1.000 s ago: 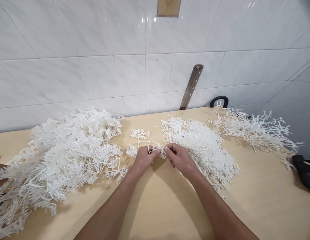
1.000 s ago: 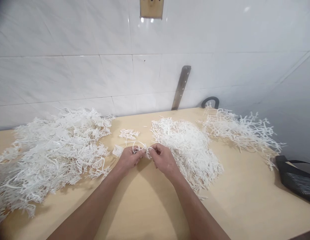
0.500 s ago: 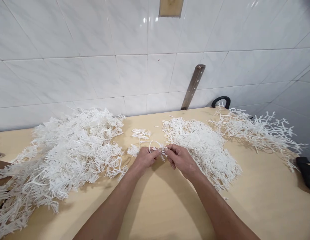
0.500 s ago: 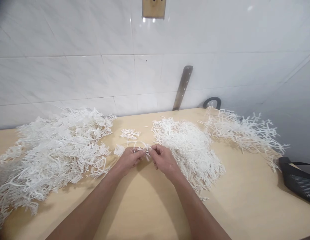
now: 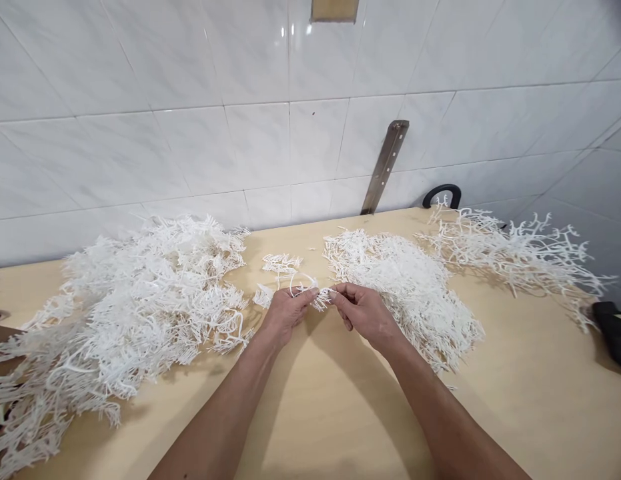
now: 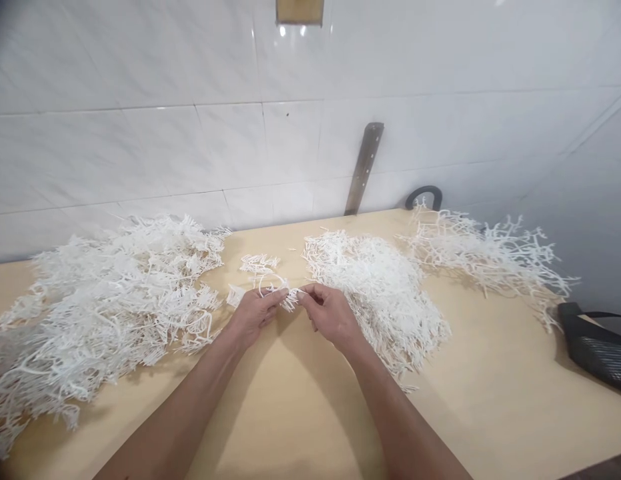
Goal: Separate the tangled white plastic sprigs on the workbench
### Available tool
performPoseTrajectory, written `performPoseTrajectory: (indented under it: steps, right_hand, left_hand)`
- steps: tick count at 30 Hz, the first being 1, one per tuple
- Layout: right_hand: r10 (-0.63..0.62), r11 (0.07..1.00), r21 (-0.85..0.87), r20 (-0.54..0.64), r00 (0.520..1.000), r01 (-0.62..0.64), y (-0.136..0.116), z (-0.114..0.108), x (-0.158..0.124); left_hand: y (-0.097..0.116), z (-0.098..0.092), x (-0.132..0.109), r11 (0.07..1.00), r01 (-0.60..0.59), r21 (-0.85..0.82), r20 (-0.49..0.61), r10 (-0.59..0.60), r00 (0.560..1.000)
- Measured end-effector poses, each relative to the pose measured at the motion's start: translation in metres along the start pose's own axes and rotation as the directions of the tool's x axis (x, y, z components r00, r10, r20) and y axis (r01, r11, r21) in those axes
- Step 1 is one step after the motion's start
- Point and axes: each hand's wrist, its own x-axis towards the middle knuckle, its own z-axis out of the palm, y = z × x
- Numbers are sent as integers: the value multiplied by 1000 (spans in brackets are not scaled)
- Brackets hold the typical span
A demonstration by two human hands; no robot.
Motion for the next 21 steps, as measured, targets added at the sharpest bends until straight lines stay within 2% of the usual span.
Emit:
performPoseTrajectory:
  steps: [7,21]
  right_hand:
    - [-32,999,-41,-20,999,31,-9,-2,-2]
    - [-107,973,-215,-121,987,79,-12,-7,-4]
  left_hand:
    - [-2,5,-1,999,-11,35,-86,14,996]
    - [-9,6,1,980,-58,190,-85,75,994]
